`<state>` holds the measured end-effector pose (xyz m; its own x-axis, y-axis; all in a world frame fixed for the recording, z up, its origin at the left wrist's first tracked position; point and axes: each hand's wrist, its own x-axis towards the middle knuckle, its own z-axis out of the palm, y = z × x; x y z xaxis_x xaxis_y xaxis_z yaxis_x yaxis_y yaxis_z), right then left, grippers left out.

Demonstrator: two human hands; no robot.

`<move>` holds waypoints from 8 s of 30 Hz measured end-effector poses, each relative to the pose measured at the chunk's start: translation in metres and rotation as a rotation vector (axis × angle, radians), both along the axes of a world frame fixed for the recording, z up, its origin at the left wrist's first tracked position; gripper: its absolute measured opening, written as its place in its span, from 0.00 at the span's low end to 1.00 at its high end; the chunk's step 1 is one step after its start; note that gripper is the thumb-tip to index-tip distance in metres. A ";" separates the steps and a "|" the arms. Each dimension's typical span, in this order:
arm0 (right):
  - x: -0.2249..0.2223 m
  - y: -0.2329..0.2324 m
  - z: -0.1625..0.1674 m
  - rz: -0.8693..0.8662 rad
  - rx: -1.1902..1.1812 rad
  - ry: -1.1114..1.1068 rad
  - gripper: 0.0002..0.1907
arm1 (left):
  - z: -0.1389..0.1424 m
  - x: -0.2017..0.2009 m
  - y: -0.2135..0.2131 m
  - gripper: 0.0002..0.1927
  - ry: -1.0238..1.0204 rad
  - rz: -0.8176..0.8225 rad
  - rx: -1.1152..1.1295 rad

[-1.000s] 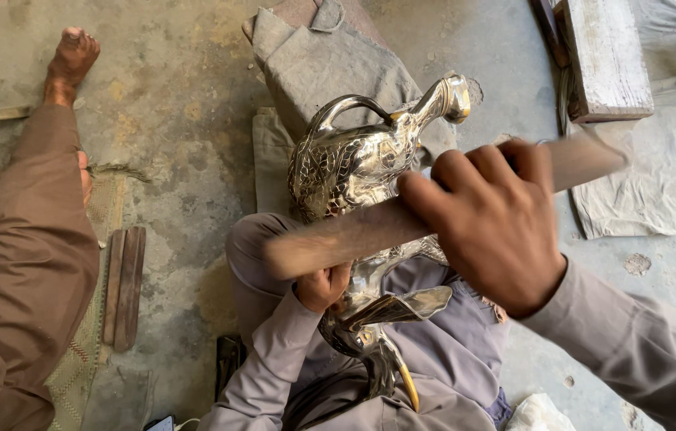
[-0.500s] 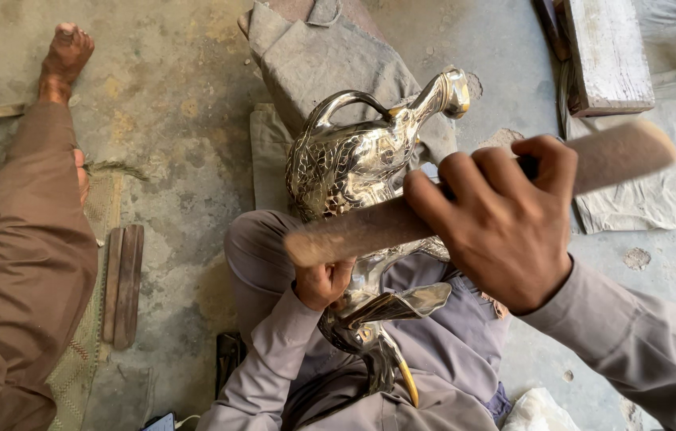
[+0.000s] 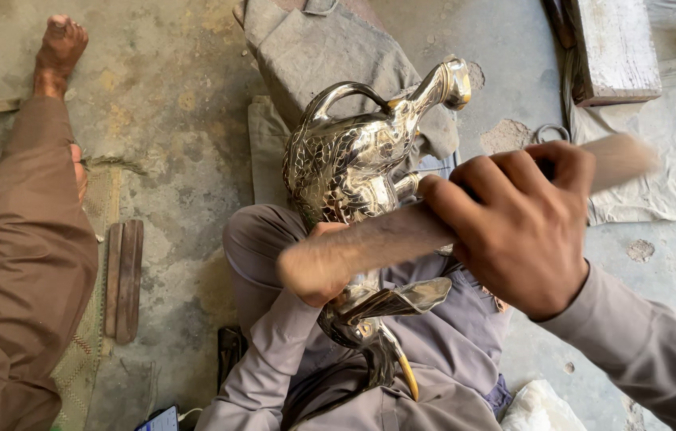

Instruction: The person sits cross-legged on the floor with a brass animal sculpture in their lap. They hold a small punch against the engraved surface with one hand and strike it with a wooden mallet held in the other hand, working repeatedly across the decorated body of the sculpture, occasionally repositioning the punch and rotating the piece.

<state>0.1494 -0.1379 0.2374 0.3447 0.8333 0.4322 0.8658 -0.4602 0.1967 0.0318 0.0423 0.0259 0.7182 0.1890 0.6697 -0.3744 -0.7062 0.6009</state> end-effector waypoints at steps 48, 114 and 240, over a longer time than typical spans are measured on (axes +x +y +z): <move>-0.017 -0.082 -0.176 -0.429 0.377 1.021 0.22 | 0.087 -0.201 0.027 0.15 1.387 0.334 -0.566; -0.073 -0.102 -0.183 -0.779 0.853 1.374 0.22 | 0.097 -0.086 0.011 0.21 0.480 -0.055 -0.032; 0.082 0.002 -0.024 -0.012 0.171 0.252 0.21 | 0.045 0.070 0.035 0.11 0.186 -0.011 -0.029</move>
<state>0.2317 -0.1357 0.2132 0.4686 0.7508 0.4656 0.8716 -0.4788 -0.1053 0.1015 0.0776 0.0709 0.8311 0.1980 0.5196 -0.2625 -0.6842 0.6805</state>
